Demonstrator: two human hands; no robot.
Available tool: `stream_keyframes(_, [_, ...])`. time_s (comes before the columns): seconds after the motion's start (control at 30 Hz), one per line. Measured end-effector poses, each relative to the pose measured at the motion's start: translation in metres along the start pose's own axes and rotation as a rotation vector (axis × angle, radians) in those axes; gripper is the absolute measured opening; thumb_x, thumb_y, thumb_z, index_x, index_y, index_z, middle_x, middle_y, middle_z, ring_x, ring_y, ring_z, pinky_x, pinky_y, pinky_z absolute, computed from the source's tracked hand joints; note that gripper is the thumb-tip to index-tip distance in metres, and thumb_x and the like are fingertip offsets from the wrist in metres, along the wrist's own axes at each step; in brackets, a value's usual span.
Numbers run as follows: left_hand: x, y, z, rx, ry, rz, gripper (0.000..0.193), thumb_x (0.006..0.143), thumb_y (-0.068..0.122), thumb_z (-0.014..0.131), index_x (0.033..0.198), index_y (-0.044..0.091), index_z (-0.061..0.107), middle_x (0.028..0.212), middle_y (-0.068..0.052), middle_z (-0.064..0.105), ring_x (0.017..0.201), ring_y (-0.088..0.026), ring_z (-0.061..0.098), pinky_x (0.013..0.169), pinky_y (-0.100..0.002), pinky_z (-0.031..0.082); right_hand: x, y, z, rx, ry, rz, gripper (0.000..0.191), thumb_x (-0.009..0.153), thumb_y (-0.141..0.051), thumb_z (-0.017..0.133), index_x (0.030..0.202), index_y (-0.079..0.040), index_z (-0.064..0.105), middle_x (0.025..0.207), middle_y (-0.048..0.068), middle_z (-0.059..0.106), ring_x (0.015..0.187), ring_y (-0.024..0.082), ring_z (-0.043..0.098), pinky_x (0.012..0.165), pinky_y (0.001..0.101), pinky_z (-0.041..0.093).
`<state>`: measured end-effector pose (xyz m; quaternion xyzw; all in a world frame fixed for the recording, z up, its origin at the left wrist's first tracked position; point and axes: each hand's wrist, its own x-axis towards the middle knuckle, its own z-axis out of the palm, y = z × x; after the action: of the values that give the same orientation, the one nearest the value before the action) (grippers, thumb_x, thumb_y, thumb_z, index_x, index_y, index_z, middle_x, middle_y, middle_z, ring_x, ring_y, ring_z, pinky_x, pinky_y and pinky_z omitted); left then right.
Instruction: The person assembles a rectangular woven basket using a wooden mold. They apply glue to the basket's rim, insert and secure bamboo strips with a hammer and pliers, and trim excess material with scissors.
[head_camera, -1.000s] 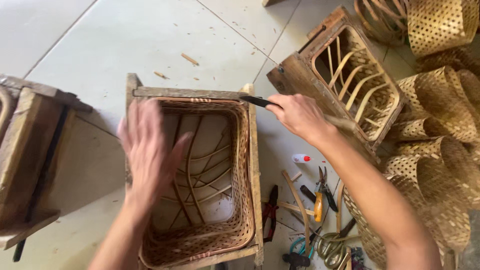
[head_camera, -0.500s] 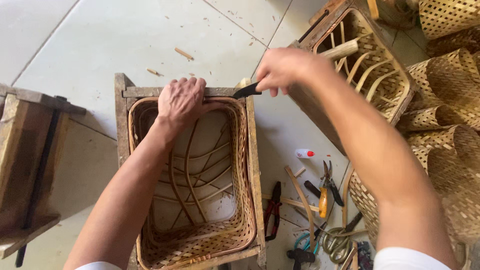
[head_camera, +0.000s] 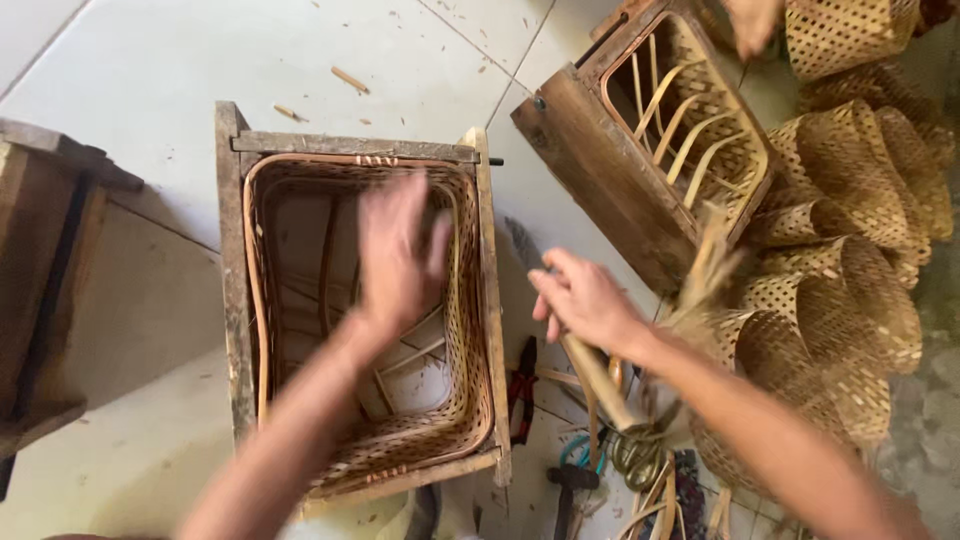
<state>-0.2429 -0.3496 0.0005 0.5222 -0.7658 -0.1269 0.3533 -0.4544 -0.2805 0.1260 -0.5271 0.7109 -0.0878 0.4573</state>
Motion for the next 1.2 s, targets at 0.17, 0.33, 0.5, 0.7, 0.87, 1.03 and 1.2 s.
stream_keyframes(0.17, [-0.108,0.092,0.032,-0.879,-0.085,-0.709,0.085,0.091,0.027,0.074,0.154,-0.010,0.031,0.149,-0.028,0.052,0.139,-0.036,0.054,0.115,-0.040,0.042,-0.009,0.012,0.026,0.081,0.004,0.020,0.021,0.100,-0.020,0.055,0.102,0.001,0.056,0.064,0.012,0.070,0.040,0.017,0.062,0.038,0.0317,0.047])
stream_keyframes(0.33, [-0.132,0.114,0.039,-0.760,-0.052,-0.625,0.106,0.083,0.023,0.083,0.158,-0.010,0.016,0.161,-0.033,0.031,0.150,-0.040,0.034,0.123,-0.043,0.028,-0.004,-0.011,0.024,-0.143,-0.092,0.060,0.031,0.100,-0.015,0.054,0.082,0.010,0.057,0.065,0.013,0.072,0.043,0.020,0.067,0.043,0.0336,0.053])
stream_keyframes(0.5, [-0.137,0.114,0.027,-0.838,-0.120,-0.646,0.116,0.078,0.020,0.083,0.159,-0.007,0.004,0.161,-0.032,0.027,0.149,-0.038,0.032,0.124,-0.041,0.026,0.004,-0.024,0.029,-0.328,-0.141,0.074,0.029,0.101,-0.012,0.050,0.083,0.007,0.061,0.066,0.012,0.072,0.045,0.019,0.069,0.045,0.0341,0.057])
stream_keyframes(0.7, [-0.138,0.113,0.017,-0.807,-0.109,-0.575,0.109,0.083,0.017,0.080,0.160,-0.007,0.006,0.164,-0.034,0.023,0.154,-0.042,0.023,0.126,-0.044,0.022,-0.025,0.011,0.053,-0.239,0.023,-0.028,0.025,0.101,-0.021,0.054,0.101,0.004,0.058,0.065,0.013,0.069,0.042,0.018,0.064,0.041,0.0355,0.053])
stream_keyframes(0.87, [-0.140,0.113,0.012,-0.703,-0.139,-0.527,0.103,0.082,0.018,0.076,0.159,-0.008,0.013,0.161,-0.034,0.027,0.153,-0.044,0.026,0.125,-0.045,0.024,-0.032,0.010,0.059,-0.135,0.059,-0.034,0.028,0.102,-0.023,0.056,0.101,0.006,0.058,0.066,0.014,0.069,0.044,0.020,0.065,0.041,0.0359,0.052])
stream_keyframes(1.03, [-0.139,0.115,0.012,-0.528,-0.223,-0.414,0.102,0.085,0.022,0.075,0.158,-0.012,0.013,0.162,-0.036,0.026,0.153,-0.046,0.026,0.124,-0.047,0.025,-0.104,0.002,0.030,-0.479,0.231,-0.343,0.023,0.105,-0.020,0.058,0.116,0.000,0.062,0.070,0.019,0.067,0.057,0.028,0.066,0.051,0.0399,0.050])
stream_keyframes(1.2, [-0.136,0.102,-0.021,-0.434,-0.549,-0.362,0.105,0.086,0.053,0.073,0.153,-0.010,0.022,0.154,-0.032,0.036,0.145,-0.041,0.038,0.117,-0.050,0.031,-0.172,0.023,0.025,-0.579,0.381,-0.347,0.052,0.102,-0.022,0.057,0.151,-0.010,0.048,0.071,0.014,0.064,0.050,0.026,0.061,0.048,0.0393,0.051])
